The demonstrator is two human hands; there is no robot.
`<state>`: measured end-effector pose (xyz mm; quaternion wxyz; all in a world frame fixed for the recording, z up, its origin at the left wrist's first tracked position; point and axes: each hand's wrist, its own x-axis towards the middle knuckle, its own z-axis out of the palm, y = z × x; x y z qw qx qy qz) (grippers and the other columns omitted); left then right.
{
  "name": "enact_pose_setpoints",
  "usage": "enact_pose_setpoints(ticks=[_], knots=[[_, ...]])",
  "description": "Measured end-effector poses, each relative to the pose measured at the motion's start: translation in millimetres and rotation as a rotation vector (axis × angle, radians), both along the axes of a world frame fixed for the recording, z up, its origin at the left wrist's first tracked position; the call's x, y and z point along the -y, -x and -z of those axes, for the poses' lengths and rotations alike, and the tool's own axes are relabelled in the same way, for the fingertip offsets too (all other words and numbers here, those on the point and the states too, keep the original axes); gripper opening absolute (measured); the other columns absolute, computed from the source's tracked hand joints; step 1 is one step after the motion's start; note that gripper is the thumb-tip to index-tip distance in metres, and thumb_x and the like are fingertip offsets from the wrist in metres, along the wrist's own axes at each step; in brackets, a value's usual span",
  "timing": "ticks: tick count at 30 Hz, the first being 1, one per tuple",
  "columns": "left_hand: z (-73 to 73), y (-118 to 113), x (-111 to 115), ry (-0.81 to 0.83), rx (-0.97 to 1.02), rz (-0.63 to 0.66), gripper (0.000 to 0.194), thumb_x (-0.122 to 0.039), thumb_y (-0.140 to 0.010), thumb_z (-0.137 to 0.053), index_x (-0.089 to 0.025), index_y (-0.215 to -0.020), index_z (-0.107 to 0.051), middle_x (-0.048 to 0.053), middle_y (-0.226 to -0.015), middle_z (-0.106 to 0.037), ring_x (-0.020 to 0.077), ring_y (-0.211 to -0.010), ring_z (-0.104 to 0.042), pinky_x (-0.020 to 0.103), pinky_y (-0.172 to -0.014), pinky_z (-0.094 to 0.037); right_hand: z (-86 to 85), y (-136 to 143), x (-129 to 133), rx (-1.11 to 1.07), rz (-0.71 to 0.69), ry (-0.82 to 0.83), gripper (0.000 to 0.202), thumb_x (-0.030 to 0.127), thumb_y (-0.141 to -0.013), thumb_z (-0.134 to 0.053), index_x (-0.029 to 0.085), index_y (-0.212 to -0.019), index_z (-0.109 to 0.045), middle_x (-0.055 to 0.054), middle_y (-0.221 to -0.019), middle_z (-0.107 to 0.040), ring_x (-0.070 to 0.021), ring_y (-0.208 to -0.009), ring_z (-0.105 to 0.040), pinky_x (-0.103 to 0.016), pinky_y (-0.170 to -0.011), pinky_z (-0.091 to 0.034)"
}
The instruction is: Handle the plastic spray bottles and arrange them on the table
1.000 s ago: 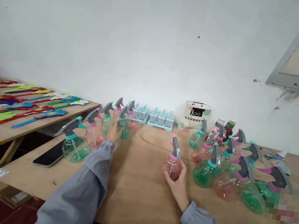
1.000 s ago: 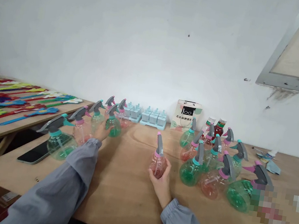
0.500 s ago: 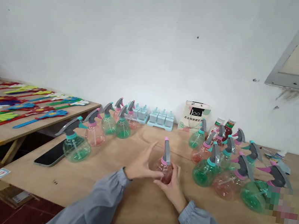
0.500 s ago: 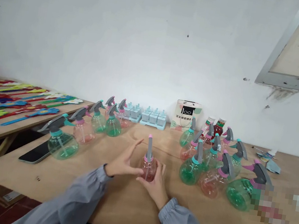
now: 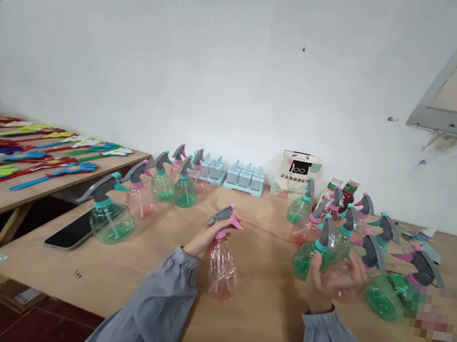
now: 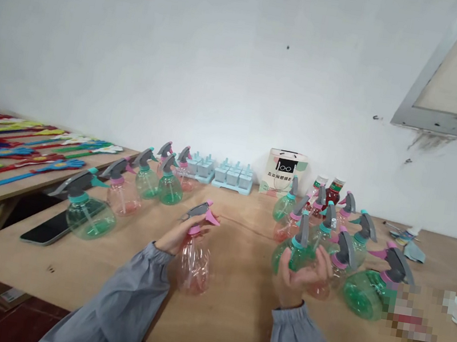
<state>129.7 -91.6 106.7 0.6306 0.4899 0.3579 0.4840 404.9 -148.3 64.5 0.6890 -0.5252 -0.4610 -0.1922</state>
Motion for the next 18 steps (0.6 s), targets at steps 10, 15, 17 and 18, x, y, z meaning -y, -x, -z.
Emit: enact_pose_setpoints(ticks=[10,15,17,18], knots=[[0.8,-0.1,7.4,0.060,0.067,0.262,0.053,-0.028,-0.058,-0.069,-0.020,-0.110,-0.070,0.011,-0.116,-0.073,0.0194,-0.093,-0.067,0.017,-0.049,-0.035,13.3,1.5,-20.5,0.002,-0.125,0.161,0.077,0.043,-0.084,-0.068,0.013,-0.141,-0.027,-0.023,-0.136,-0.046,-0.0308,-0.128,-0.053,-0.055,-0.105,-0.045],[0.4,-1.0,10.1,0.062,0.083,0.325,0.053,-0.026,-0.056,-0.065,-0.019,-0.108,-0.070,0.012,-0.116,-0.073,0.0213,-0.093,-0.067,0.019,-0.046,-0.033,32.4,25.2,-21.5,0.073,-0.285,0.266,0.077,0.042,-0.089,-0.061,0.012,-0.147,-0.022,-0.026,-0.146,-0.040,-0.0319,-0.138,-0.045,-0.056,-0.112,-0.040],[-0.1,-2.1,11.4,0.038,0.077,0.330,0.052,-0.025,-0.055,-0.064,-0.018,-0.106,-0.071,0.012,-0.114,-0.074,0.0221,-0.092,-0.067,0.020,-0.049,-0.037,41.8,34.1,-23.2,0.115,-0.332,0.354,0.077,0.045,-0.089,-0.059,0.012,-0.149,-0.022,-0.025,-0.148,-0.039,-0.0329,-0.141,-0.041,-0.057,-0.114,-0.036],[-0.2,-2.7,11.8,0.028,0.075,0.335,0.051,-0.024,-0.055,-0.063,-0.018,-0.105,-0.071,0.012,-0.112,-0.074,0.0221,-0.091,-0.067,0.021,-0.050,-0.038,46.1,37.7,-24.2,0.139,-0.364,0.403,0.077,0.047,-0.090,-0.059,0.013,-0.149,-0.023,-0.024,-0.148,-0.040,-0.0331,-0.140,-0.042,-0.057,-0.114,-0.036]])
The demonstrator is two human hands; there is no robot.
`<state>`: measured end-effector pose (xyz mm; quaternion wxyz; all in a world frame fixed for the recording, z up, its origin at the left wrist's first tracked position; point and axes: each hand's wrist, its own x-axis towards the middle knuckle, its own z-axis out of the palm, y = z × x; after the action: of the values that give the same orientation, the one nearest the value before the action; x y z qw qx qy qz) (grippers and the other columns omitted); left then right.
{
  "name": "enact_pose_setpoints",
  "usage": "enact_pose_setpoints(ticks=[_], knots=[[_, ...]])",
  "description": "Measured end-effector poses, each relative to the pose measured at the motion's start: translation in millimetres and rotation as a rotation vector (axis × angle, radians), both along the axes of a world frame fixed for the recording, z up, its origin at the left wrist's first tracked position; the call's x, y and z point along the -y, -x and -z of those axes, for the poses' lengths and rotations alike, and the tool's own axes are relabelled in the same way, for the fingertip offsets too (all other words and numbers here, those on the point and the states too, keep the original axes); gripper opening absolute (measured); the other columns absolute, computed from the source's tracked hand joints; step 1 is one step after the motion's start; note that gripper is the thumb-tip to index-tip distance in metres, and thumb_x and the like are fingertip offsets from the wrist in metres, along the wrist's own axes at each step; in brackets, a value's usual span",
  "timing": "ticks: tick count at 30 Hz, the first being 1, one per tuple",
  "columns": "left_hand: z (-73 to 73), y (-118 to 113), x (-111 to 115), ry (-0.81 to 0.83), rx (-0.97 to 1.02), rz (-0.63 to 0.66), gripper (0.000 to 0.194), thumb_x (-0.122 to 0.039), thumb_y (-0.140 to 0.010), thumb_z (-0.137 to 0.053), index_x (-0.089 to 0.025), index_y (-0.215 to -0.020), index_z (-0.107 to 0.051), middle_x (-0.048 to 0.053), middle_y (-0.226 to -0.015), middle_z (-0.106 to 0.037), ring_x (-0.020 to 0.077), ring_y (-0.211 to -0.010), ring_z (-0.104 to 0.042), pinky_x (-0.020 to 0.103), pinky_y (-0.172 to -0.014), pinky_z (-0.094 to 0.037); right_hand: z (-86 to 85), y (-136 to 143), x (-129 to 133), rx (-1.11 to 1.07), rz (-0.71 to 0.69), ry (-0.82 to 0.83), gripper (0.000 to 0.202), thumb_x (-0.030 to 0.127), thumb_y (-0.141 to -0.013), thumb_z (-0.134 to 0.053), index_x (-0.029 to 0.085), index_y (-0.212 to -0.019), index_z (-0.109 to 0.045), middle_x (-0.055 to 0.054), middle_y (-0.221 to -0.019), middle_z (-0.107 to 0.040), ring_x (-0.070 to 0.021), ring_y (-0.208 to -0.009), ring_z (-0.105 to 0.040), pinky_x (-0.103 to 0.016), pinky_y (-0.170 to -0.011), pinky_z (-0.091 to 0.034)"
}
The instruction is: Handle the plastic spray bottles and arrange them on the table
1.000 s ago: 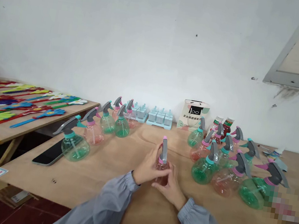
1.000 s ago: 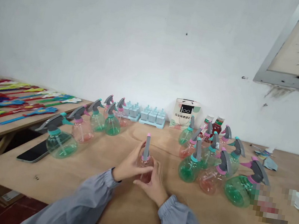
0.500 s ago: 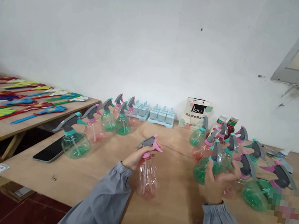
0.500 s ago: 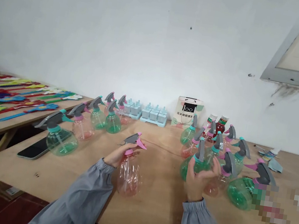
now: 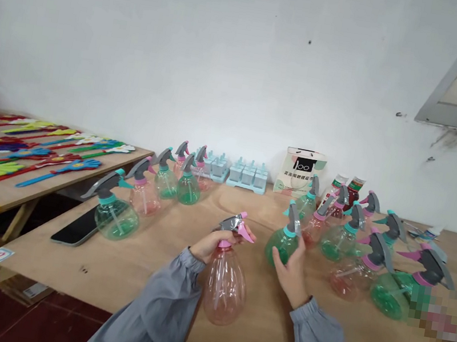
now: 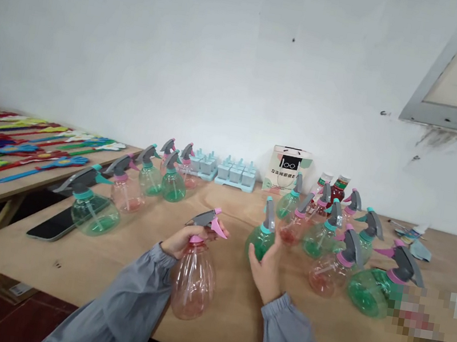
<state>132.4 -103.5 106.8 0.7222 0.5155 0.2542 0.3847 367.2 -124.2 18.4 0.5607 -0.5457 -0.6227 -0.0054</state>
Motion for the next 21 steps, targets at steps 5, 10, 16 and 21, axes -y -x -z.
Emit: enact_pose_setpoints(ticks=[5,10,16,21], knots=[[3.4,-2.2,0.0,0.027,0.023,0.041,0.040,-0.022,-0.053,-0.060,-0.016,-0.091,-0.071,0.009,-0.088,-0.075,0.0129,-0.061,-0.058,0.019,-0.040,-0.027,10.6,7.2,-4.1,0.014,-0.117,0.104,0.079,0.051,-0.089,-0.060,0.015,-0.150,-0.025,-0.022,-0.148,-0.043,-0.0321,-0.139,-0.045,-0.055,-0.114,-0.038],[5.5,-5.4,3.6,0.099,-0.012,0.013,0.017,-0.020,-0.050,-0.054,-0.014,-0.062,-0.064,0.001,-0.052,-0.058,0.0056,-0.041,-0.033,0.019,-0.037,-0.020,9.8,4.9,-4.2,-0.008,-0.119,0.113,0.080,0.053,-0.088,-0.061,0.016,-0.149,-0.028,-0.020,-0.145,-0.048,-0.0312,-0.135,-0.049,-0.054,-0.113,-0.041],[-1.5,-11.8,10.0,0.077,-0.012,0.003,0.022,-0.021,-0.048,-0.056,-0.014,-0.067,-0.066,-0.001,-0.058,-0.063,0.0022,-0.035,-0.024,0.019,-0.036,-0.018,9.7,3.8,-5.1,0.017,-0.104,0.092,0.079,0.055,-0.088,-0.061,0.016,-0.149,-0.029,-0.020,-0.144,-0.049,-0.0320,-0.133,-0.051,-0.053,-0.111,-0.043],[0.6,-9.8,6.4,0.111,0.028,-0.065,0.019,-0.022,-0.048,-0.054,-0.013,-0.063,-0.063,0.002,-0.057,-0.063,0.0019,-0.037,-0.021,0.020,-0.037,-0.016,9.0,2.9,-5.6,0.021,-0.107,0.091,0.079,0.055,-0.087,-0.061,0.016,-0.148,-0.029,-0.021,-0.143,-0.049,-0.0326,-0.132,-0.052,-0.053,-0.111,-0.044]])
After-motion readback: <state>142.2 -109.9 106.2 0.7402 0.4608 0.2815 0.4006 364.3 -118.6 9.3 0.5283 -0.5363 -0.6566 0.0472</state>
